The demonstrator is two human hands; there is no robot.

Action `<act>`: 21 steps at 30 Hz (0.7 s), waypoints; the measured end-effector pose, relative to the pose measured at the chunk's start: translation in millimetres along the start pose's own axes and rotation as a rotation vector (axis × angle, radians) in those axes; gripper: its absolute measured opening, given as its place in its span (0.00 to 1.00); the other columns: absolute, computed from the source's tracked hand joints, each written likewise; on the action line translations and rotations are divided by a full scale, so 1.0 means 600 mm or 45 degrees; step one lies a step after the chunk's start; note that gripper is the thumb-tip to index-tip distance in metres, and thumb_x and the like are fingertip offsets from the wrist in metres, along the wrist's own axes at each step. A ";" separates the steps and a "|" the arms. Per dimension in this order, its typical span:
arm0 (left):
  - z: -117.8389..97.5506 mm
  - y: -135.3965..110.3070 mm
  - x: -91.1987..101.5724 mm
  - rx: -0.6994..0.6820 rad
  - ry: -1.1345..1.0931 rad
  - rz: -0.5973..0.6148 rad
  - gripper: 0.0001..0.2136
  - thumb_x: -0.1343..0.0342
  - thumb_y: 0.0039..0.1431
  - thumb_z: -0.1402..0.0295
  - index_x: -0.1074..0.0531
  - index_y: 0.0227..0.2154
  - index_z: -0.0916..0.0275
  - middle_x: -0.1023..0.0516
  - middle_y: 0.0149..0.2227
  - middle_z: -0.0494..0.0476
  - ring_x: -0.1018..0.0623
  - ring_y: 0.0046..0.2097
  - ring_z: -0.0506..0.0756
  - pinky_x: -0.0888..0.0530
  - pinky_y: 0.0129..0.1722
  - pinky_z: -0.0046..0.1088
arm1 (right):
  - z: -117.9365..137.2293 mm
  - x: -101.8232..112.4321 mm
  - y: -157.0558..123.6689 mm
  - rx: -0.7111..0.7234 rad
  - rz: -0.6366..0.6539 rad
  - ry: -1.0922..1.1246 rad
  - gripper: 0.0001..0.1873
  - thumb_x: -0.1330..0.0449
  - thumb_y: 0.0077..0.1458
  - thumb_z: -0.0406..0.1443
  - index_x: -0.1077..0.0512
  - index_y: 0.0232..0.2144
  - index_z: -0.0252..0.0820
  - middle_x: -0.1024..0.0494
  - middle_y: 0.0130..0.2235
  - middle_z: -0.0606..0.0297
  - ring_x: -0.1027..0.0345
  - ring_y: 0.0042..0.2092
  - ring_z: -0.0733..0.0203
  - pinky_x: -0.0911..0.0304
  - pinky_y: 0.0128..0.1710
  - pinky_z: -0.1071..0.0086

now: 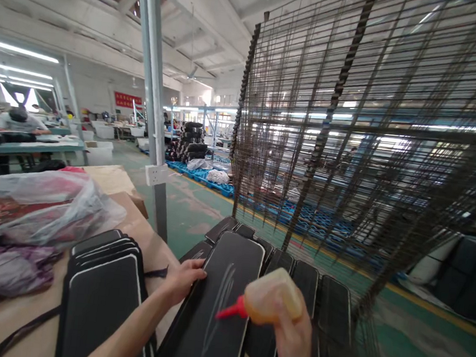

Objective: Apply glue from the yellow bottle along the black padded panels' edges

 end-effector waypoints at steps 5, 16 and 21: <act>-0.004 0.011 -0.034 -0.026 0.021 0.029 0.14 0.43 0.33 0.73 0.24 0.29 0.65 0.22 0.23 0.53 0.23 0.27 0.55 0.28 0.31 0.29 | 0.018 0.054 0.012 -0.074 -0.031 0.116 0.30 0.31 0.42 0.46 0.30 0.47 0.42 0.25 0.42 0.59 0.31 0.40 0.51 0.35 0.41 0.61; 0.028 0.083 -0.128 -0.012 -0.058 -0.055 0.13 0.44 0.35 0.77 0.25 0.29 0.67 0.22 0.21 0.53 0.23 0.24 0.54 0.28 0.29 0.28 | 0.014 0.170 0.023 -0.236 -0.003 0.203 0.30 0.30 0.41 0.45 0.30 0.47 0.43 0.25 0.43 0.59 0.33 0.47 0.48 0.36 0.45 0.62; 0.043 0.137 -0.144 -0.016 -0.127 -0.357 0.12 0.46 0.37 0.82 0.25 0.29 0.69 0.23 0.21 0.55 0.24 0.23 0.56 0.27 0.27 0.32 | 0.067 0.294 0.111 -0.274 -0.356 0.372 0.28 0.29 0.40 0.44 0.29 0.44 0.46 0.24 0.41 0.66 0.30 0.41 0.56 0.31 0.37 0.69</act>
Point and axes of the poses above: each hand's wrist, its own y-axis towards the middle knuckle, its own x-axis out of the back of the hand, z = x × y, the point moved 1 cm from there along y, towards the middle knuckle
